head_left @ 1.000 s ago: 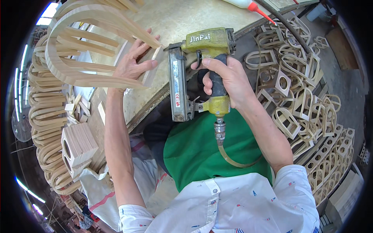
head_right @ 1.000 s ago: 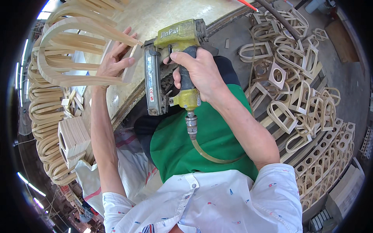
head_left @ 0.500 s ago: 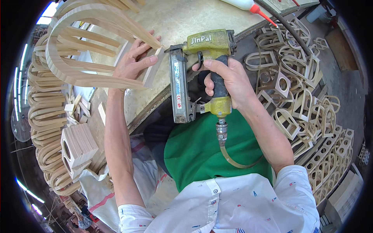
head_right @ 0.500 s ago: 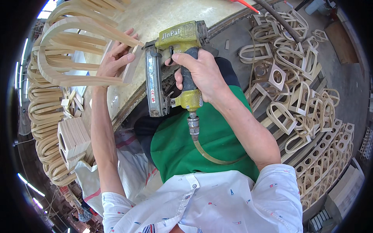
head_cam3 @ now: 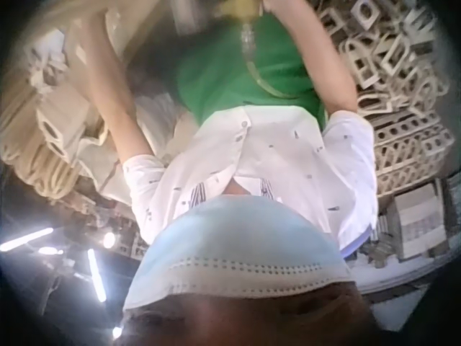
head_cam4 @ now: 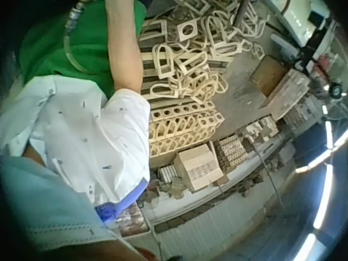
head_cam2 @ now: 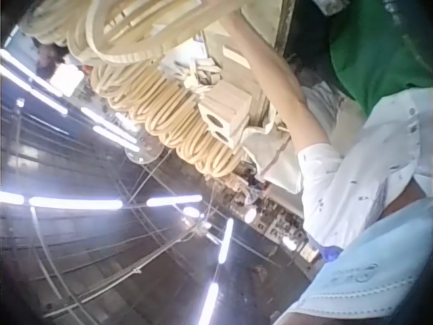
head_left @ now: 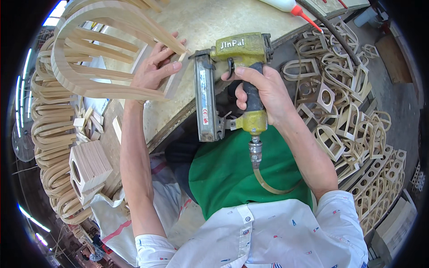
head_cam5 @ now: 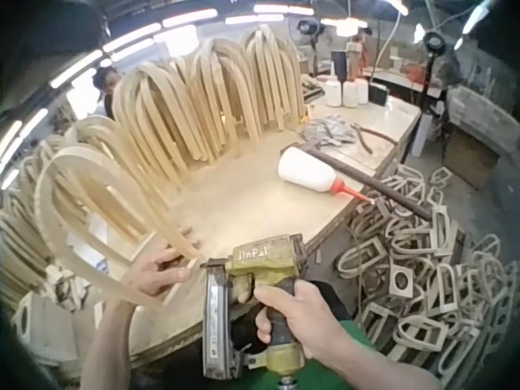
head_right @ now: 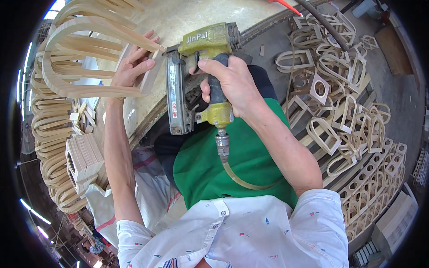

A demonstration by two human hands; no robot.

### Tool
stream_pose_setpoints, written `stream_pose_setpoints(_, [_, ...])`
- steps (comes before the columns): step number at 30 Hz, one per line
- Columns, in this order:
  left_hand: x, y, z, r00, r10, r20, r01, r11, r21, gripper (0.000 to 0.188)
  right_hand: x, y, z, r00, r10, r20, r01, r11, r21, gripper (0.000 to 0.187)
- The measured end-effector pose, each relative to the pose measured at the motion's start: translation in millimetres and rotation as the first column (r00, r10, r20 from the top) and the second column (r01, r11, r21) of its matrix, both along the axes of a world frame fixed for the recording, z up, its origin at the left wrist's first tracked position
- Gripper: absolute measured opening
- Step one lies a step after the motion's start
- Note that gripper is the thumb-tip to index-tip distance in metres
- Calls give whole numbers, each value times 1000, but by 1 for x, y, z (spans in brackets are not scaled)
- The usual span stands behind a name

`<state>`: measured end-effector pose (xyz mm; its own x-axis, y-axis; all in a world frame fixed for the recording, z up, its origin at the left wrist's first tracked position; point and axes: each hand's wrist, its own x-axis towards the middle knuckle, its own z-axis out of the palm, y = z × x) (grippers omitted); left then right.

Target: The person assembles a wooden chair frame using a pneumatic nail gun and wood glue. They apply glue to small wooden blocks and attach them to the chair legs, then secure the joints by firing nails with the nail gun. The process involves repeated gluing and nailing of multiple components to build the structure.

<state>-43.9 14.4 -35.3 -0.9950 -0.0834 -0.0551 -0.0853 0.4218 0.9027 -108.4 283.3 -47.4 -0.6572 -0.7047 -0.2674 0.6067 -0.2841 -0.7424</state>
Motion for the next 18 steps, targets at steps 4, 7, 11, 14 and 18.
stream_pose_setpoints(4, [0,-5,-3,1000,-7,9,7,1000,4,51,-3,-2,-5,999,31,-27,-31,1000,-6,26])
stream_pose_setpoints(7, [7,-8,-5,1000,7,4,-7,998,55,53,-4,-2,-3,996,68,-52,-67,998,18,26])
stream_pose_setpoints(11, [2,-10,-3,999,-42,7,43,997,-57,56,-14,10,21,975,65,-212,-53,997,63,27])
stream_pose_setpoints(14, [0,-7,-7,998,-68,-2,68,997,-36,59,-20,27,58,937,10,-348,18,997,77,26])
stream_pose_setpoints(18, [2,-9,-5,995,-96,-12,94,989,-112,57,-41,29,92,838,267,-476,-116,939,323,24])
